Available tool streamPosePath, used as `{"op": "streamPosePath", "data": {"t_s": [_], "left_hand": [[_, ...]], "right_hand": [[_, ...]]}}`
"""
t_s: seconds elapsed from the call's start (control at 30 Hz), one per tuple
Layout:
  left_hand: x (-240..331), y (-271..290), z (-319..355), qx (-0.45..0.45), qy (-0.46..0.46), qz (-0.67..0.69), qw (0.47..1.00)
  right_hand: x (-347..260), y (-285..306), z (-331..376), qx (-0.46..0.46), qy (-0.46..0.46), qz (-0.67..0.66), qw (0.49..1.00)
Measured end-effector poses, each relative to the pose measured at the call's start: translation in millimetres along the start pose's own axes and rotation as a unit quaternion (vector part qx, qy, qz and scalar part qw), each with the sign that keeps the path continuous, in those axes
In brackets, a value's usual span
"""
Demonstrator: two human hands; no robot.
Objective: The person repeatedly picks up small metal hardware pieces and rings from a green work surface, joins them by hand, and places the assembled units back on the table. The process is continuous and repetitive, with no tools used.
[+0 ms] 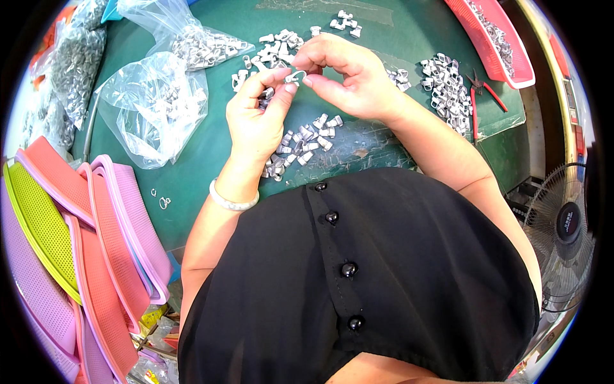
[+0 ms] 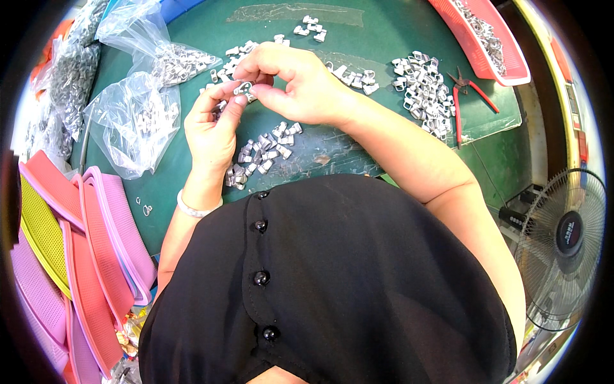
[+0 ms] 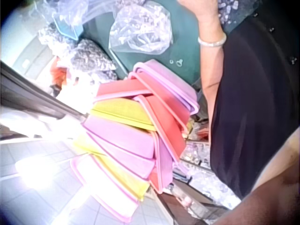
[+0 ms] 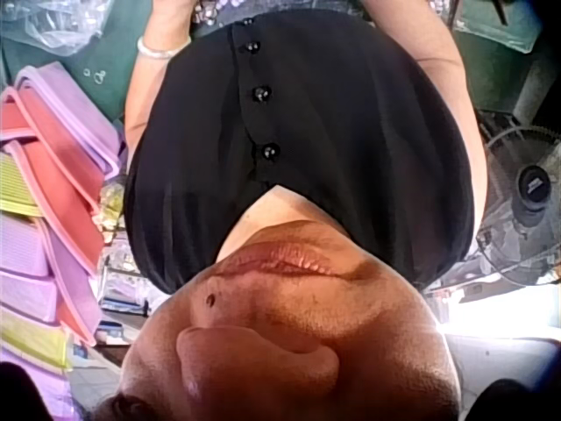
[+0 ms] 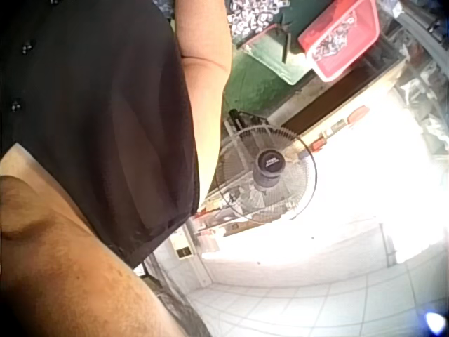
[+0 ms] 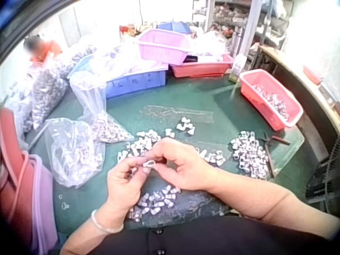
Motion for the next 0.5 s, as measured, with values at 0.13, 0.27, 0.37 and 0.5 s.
{"op": "streamPosePath", "data": {"t_s": [0.13, 0.27, 0.37, 0.5], "left_hand": [[1.6, 0.9, -0.4, -0.005, -0.006, -0.012, 1.000], [7.1, 0.5, -0.9, -0.007, -0.017, -0.033, 0.999], [7.6, 0.8, -0.5, -0.011, -0.022, -0.042, 0.999], [8.9, -0.5, -0.1, -0.010, -0.044, -0.044, 0.998]], "right_hand": [[-2.1, 0.7, -0.9, 0.005, 0.008, -0.001, 1.000], [-0.8, 1.4, -0.7, 0.004, 0.008, 0.001, 1.000], [0.5, 1.4, 0.2, 0.001, -0.002, -0.014, 1.000], [0.7, 2.0, 0.7, -0.004, -0.012, -0.020, 1.000]]}}
Point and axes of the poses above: each hand's wrist, its own z-axis away from the middle knuckle, its own y-axis out of the back of the hand, x = y × z, the point moved 2 cm from there along -z, towards the middle knuckle, and after that the axes turned 7 degrees about -y, right-handed, at the moved point
